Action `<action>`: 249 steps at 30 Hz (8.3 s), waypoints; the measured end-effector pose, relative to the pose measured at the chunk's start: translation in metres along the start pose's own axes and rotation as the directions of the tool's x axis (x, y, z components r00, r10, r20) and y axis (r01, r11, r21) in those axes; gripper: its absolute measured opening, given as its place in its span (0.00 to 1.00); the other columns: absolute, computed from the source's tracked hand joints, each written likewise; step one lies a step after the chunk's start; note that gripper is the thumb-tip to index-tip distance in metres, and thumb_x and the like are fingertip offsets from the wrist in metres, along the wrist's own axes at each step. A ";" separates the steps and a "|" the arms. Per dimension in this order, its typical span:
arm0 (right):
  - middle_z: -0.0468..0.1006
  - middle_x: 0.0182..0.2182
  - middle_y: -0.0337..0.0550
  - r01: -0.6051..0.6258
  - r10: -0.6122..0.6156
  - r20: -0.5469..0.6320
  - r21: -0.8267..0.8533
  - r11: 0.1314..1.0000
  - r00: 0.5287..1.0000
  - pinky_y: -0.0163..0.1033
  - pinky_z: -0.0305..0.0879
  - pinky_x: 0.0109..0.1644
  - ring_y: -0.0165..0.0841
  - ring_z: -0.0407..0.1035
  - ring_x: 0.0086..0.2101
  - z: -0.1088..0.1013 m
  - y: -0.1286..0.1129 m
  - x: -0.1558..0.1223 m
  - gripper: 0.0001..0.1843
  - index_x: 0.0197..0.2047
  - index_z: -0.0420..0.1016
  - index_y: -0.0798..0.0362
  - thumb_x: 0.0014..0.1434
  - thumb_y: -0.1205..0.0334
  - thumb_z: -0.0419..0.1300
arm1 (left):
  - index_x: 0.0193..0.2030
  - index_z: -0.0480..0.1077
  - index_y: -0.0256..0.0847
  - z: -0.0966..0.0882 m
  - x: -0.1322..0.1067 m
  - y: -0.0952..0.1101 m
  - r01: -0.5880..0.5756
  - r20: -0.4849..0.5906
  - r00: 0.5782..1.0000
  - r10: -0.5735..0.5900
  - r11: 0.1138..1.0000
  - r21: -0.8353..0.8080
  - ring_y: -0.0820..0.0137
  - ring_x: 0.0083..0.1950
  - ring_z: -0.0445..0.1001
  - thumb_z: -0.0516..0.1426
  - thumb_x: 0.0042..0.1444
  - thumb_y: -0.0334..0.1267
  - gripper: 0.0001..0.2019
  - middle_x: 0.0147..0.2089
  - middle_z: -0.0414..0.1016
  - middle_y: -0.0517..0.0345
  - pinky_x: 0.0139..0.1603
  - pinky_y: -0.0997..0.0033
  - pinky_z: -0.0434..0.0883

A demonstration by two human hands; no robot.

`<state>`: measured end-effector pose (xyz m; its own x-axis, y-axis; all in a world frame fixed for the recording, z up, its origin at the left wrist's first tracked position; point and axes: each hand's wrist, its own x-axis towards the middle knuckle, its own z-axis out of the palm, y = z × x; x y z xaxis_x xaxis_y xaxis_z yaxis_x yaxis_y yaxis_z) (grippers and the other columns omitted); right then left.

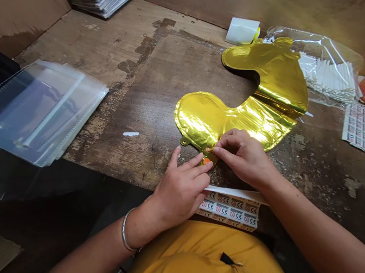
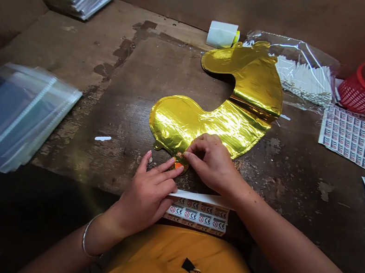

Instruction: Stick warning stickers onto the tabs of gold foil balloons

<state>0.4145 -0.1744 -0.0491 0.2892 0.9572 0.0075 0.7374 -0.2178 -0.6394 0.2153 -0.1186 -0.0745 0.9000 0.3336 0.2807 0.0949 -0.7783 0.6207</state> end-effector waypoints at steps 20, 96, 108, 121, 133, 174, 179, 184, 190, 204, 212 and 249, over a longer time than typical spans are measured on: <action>0.72 0.29 0.43 -0.149 0.061 -0.262 -0.331 0.932 0.963 0.40 0.57 0.31 0.35 0.62 0.28 0.000 0.011 0.006 0.08 0.35 0.68 0.49 0.58 0.55 0.59 | 0.37 0.70 0.40 0.002 0.003 0.001 0.027 -0.028 0.999 -0.028 0.999 -0.019 0.59 0.63 0.69 0.55 0.55 0.28 0.06 0.55 0.77 0.57 0.70 0.41 0.35; 0.76 0.32 0.54 -0.323 0.149 -0.706 -0.118 0.939 0.692 0.54 0.62 0.47 0.46 0.69 0.41 -0.167 0.105 0.174 0.06 0.29 0.73 0.53 0.49 0.59 0.59 | 0.34 0.69 0.41 -0.001 0.040 -0.009 -0.061 0.241 0.968 0.064 0.998 -0.018 0.49 0.72 0.52 0.57 0.49 0.28 0.05 0.67 0.64 0.52 0.69 0.35 0.42; 0.80 0.30 0.44 -0.135 0.373 -0.439 0.484 0.864 0.817 0.39 0.70 0.34 0.36 0.73 0.30 -0.071 0.032 -0.154 0.20 0.38 0.79 0.51 0.60 0.44 0.56 | 0.27 0.69 0.36 -0.019 0.037 0.039 0.491 0.253 0.856 -0.450 0.560 -0.667 0.71 0.27 0.71 0.61 0.51 0.48 0.16 0.26 0.74 0.58 0.29 0.73 0.68; 0.77 0.30 0.43 -0.071 0.266 -0.273 0.563 0.823 0.924 0.37 0.67 0.32 0.33 0.69 0.29 -0.111 0.029 -0.200 0.15 0.36 0.76 0.51 0.55 0.47 0.63 | 0.25 0.71 0.36 0.016 0.027 0.125 0.518 0.383 0.856 -0.349 0.589 -0.620 0.75 0.23 0.68 0.65 0.48 0.48 0.16 0.22 0.72 0.61 0.23 0.79 0.64; 0.77 0.27 0.42 -0.063 0.275 -0.286 0.580 0.812 0.918 0.39 0.67 0.37 0.36 0.70 0.31 -0.107 0.041 -0.216 0.15 0.32 0.77 0.52 0.55 0.48 0.63 | 0.48 0.64 0.38 0.045 0.012 0.131 0.219 -0.226 0.803 -0.551 0.626 -0.749 0.73 0.37 0.72 0.62 0.54 0.54 0.24 0.38 0.70 0.59 0.41 0.73 0.70; 0.81 0.36 0.42 -0.153 0.294 -0.060 0.743 0.651 0.954 0.41 0.75 0.42 0.36 0.76 0.36 0.004 -0.048 -0.110 0.22 0.54 0.70 0.45 0.56 0.55 0.65 | 0.41 0.78 0.40 -0.027 -0.041 0.025 0.381 -0.043 0.765 -0.642 0.505 -0.774 0.68 0.41 0.79 0.64 0.52 0.38 0.10 0.43 0.80 0.55 0.43 0.72 0.77; 0.82 0.35 0.40 -0.057 0.228 -0.251 0.545 0.836 0.941 0.41 0.75 0.41 0.35 0.76 0.33 0.001 -0.042 -0.121 0.29 0.61 0.68 0.41 0.56 0.61 0.65 | 0.39 0.79 0.40 -0.017 -0.042 0.033 0.349 -0.110 0.744 -0.659 0.525 -0.776 0.69 0.41 0.78 0.66 0.49 0.37 0.10 0.41 0.81 0.56 0.43 0.74 0.76; 0.83 0.34 0.39 0.029 0.120 -0.287 0.464 0.885 0.950 0.37 0.76 0.40 0.34 0.78 0.34 -0.016 -0.035 -0.118 0.07 0.37 0.82 0.44 0.56 0.65 0.65 | 0.37 0.79 0.39 -0.012 -0.037 0.040 0.337 -0.035 0.692 -0.721 0.366 -0.867 0.73 0.33 0.77 0.66 0.49 0.39 0.09 0.34 0.80 0.58 0.36 0.78 0.76; 0.83 0.40 0.37 -0.063 0.170 -0.125 0.596 0.800 0.977 0.32 0.76 0.40 0.31 0.78 0.36 -0.027 -0.030 -0.113 0.13 0.43 0.81 0.42 0.54 0.65 0.67 | 0.41 0.78 0.42 -0.016 -0.027 0.040 0.345 -0.060 0.724 -0.687 0.435 -0.832 0.75 0.35 0.78 0.66 0.50 0.37 0.11 0.38 0.81 0.59 0.36 0.82 0.76; 0.82 0.30 0.37 -0.079 0.119 -0.156 0.241 0.967 0.981 0.29 0.71 0.32 0.28 0.75 0.28 -0.033 -0.028 -0.114 0.04 0.37 0.79 0.49 0.57 0.64 0.63 | 0.43 0.78 0.42 -0.011 -0.026 0.036 0.313 -0.179 0.847 -0.501 0.741 -0.594 0.75 0.34 0.79 0.63 0.55 0.33 0.09 0.37 0.81 0.59 0.35 0.82 0.75; 0.73 0.30 0.41 -0.030 0.057 -0.203 0.137 0.990 0.977 0.35 0.67 0.35 0.32 0.71 0.33 -0.035 -0.027 -0.107 0.06 0.31 0.80 0.48 0.58 0.60 0.62 | 0.32 0.75 0.41 -0.020 -0.020 0.042 0.411 -0.230 0.854 -0.467 0.876 -0.251 0.70 0.37 0.73 0.59 0.58 0.37 0.05 0.36 0.72 0.57 0.39 0.71 0.72; 0.77 0.26 0.40 -0.267 0.320 -0.013 0.521 0.811 0.947 0.33 0.67 0.31 0.31 0.70 0.28 -0.024 -0.013 -0.103 0.12 0.31 0.77 0.53 0.60 0.54 0.60 | 0.56 0.67 0.43 -0.046 -0.017 0.022 0.322 -0.283 0.909 -0.307 0.947 0.009 0.58 0.61 0.68 0.62 0.55 0.48 0.24 0.59 0.72 0.50 0.68 0.48 0.54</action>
<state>0.3893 -0.2747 -0.0233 0.5179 0.8345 -0.1879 0.2027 -0.3331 -0.9208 0.1827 -0.1167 -0.0324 0.6679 0.6927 0.2720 0.3837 -0.6337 0.6717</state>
